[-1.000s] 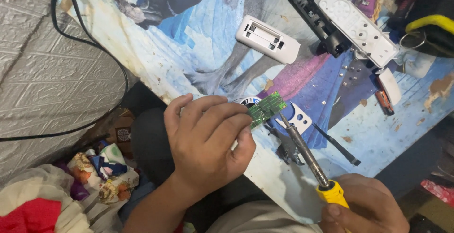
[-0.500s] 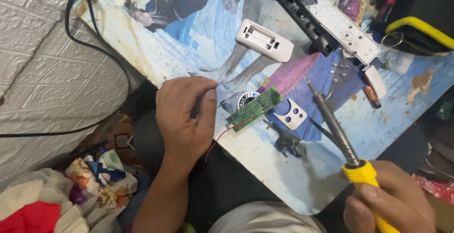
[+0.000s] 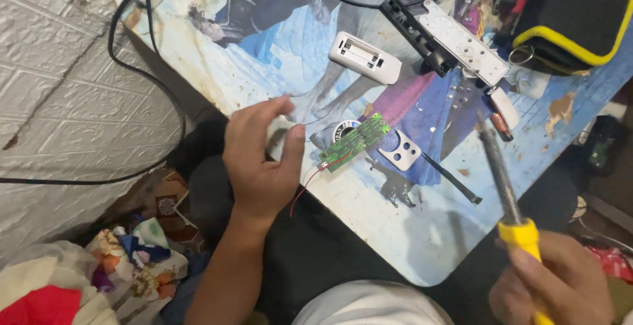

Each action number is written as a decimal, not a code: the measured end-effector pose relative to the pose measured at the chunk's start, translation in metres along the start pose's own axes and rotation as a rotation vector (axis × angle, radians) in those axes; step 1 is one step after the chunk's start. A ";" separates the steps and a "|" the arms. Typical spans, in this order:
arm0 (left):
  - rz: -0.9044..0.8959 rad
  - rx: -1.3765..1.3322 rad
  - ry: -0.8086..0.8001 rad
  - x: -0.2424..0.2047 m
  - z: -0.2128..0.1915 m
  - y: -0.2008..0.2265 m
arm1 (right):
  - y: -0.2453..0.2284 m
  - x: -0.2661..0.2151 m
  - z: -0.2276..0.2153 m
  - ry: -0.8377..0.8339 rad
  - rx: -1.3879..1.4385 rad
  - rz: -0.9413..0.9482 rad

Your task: Soldering components onto a printed circuit board and using tweezers to adjust its position on a workbench.

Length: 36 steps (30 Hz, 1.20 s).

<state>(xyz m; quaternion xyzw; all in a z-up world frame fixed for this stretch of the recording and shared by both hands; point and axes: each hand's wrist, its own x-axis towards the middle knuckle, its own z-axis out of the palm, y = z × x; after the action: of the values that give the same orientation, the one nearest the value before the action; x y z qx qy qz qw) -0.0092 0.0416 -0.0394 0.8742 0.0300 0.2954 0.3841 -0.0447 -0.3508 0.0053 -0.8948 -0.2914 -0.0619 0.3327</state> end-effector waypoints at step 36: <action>-0.004 0.869 -0.142 0.008 -0.060 -0.020 | 0.014 0.060 0.068 -0.063 -0.354 0.052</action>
<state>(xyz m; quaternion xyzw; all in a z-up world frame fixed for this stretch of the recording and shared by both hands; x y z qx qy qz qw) -0.0315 0.0964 -0.0174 0.9726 0.1269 0.1938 -0.0178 0.0074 -0.2878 -0.0367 -0.9481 -0.2629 -0.0754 0.1621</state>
